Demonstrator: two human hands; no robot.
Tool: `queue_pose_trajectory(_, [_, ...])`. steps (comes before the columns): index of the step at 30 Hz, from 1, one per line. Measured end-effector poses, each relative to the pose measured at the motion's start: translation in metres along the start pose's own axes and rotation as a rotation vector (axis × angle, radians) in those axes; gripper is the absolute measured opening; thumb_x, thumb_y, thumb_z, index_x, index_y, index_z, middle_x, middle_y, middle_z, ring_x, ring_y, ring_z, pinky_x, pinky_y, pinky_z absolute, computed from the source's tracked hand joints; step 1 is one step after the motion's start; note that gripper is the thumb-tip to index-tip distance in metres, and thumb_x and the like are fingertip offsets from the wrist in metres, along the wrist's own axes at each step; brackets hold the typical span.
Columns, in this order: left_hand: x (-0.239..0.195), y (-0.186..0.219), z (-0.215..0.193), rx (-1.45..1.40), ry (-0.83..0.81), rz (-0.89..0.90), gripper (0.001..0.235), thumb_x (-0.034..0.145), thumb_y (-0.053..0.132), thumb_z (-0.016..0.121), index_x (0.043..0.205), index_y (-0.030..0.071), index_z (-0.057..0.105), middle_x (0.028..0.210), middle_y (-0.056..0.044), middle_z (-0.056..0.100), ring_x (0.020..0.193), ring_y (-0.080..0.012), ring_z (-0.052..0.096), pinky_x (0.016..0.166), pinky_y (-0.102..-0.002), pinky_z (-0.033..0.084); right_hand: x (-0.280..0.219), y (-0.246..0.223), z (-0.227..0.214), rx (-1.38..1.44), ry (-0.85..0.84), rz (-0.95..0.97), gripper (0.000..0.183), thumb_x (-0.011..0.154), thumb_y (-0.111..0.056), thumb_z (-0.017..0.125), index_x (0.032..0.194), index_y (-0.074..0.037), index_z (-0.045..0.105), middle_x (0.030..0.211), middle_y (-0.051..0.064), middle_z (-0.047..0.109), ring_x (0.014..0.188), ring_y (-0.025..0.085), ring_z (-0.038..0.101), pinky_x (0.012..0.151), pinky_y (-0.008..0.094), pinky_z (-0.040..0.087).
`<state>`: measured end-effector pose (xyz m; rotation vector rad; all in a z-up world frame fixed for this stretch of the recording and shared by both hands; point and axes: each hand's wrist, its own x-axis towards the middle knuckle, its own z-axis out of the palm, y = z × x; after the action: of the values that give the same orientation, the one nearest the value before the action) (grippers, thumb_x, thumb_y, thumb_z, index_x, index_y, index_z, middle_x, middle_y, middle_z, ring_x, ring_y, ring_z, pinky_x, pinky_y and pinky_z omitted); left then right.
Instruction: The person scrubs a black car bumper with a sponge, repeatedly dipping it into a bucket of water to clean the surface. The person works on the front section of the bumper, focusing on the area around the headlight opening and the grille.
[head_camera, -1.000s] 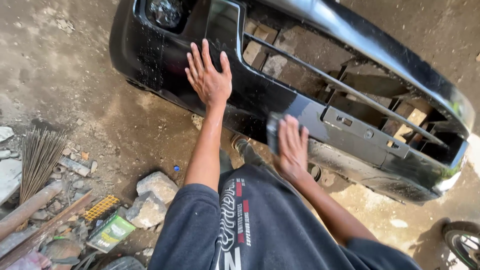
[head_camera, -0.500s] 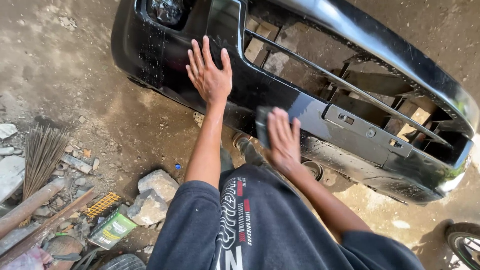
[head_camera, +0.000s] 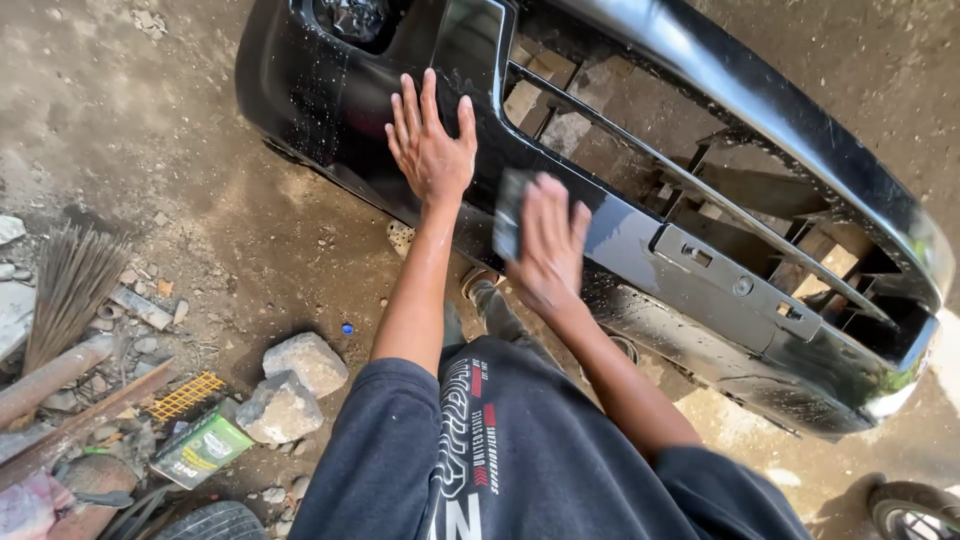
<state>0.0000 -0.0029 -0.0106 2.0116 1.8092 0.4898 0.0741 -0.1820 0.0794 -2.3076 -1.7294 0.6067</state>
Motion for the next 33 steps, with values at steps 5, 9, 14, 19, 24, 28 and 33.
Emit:
queue_pose_trajectory(5, [-0.002,-0.005,0.0,-0.045,0.028,-0.01,0.062,0.101,0.057,0.058,0.153,0.023,0.049,0.162,-0.011,0.044,0.149,-0.0346,0.043,0.121,-0.057,0.033,0.022,-0.003,-0.018,-0.076,-0.083,-0.077,0.111,0.069,-0.015,0.072,0.163,0.004,0.016,0.171,0.023,0.014,0.161,0.033,0.01,0.126,0.061,0.003])
queue_pose_trajectory(9, [0.0,0.0,-0.002,-0.053,0.025,-0.01,0.063,0.101,0.057,0.059,0.152,0.021,0.051,0.161,-0.011,0.045,0.149,-0.0341,0.043,0.121,-0.057,0.032,-0.05,0.034,-0.024,-0.165,-0.168,0.085,0.113,0.064,-0.011,0.071,0.162,0.001,0.016,0.172,0.019,0.014,0.16,0.031,0.01,0.125,0.06,0.003])
queue_pose_trajectory(14, [0.005,-0.003,-0.003,-0.06,0.013,-0.042,0.063,0.099,0.057,0.061,0.15,0.021,0.053,0.16,-0.009,0.045,0.149,-0.0322,0.042,0.122,-0.055,0.031,0.008,0.005,-0.005,-0.04,0.012,0.046,0.104,0.071,-0.017,0.068,0.159,0.007,0.018,0.168,0.027,0.017,0.159,0.038,0.01,0.125,0.063,0.004])
queue_pose_trajectory(19, [0.004,-0.005,-0.003,-0.155,0.011,-0.092,0.064,0.096,0.058,0.063,0.147,0.02,0.058,0.159,-0.005,0.049,0.149,-0.0275,0.044,0.123,-0.05,0.032,0.049,-0.001,-0.013,-0.034,-0.041,-0.137,0.104,0.073,-0.019,0.069,0.16,0.008,0.02,0.17,0.028,0.018,0.16,0.038,0.01,0.127,0.061,0.004])
queue_pose_trajectory(24, [-0.003,-0.005,0.002,-0.143,0.023,-0.098,0.065,0.096,0.058,0.064,0.146,0.017,0.059,0.158,-0.005,0.05,0.148,-0.0267,0.044,0.123,-0.049,0.031,-0.033,0.034,-0.028,-0.166,-0.096,0.059,0.107,0.068,-0.013,0.068,0.162,0.004,0.02,0.171,0.023,0.018,0.16,0.033,0.012,0.125,0.062,0.004])
queue_pose_trajectory(28, [0.0,-0.007,0.003,-0.145,0.033,-0.087,0.063,0.096,0.057,0.065,0.144,0.016,0.06,0.156,-0.006,0.052,0.146,-0.027,0.045,0.122,-0.049,0.032,0.027,-0.019,-0.016,-0.047,-0.082,0.208,0.085,0.088,-0.022,0.065,0.159,0.004,0.026,0.167,0.024,0.023,0.16,0.036,0.017,0.126,0.059,0.011])
queue_pose_trajectory(33, [-0.003,-0.016,0.007,-0.206,0.109,-0.087,0.055,0.098,0.05,0.069,0.139,0.014,0.064,0.151,-0.005,0.059,0.143,-0.0274,0.052,0.121,-0.047,0.038,0.034,-0.016,-0.037,-0.152,-0.122,-0.134,0.103,0.073,-0.016,0.067,0.162,0.006,0.019,0.172,0.022,0.017,0.162,0.032,0.013,0.129,0.057,0.007])
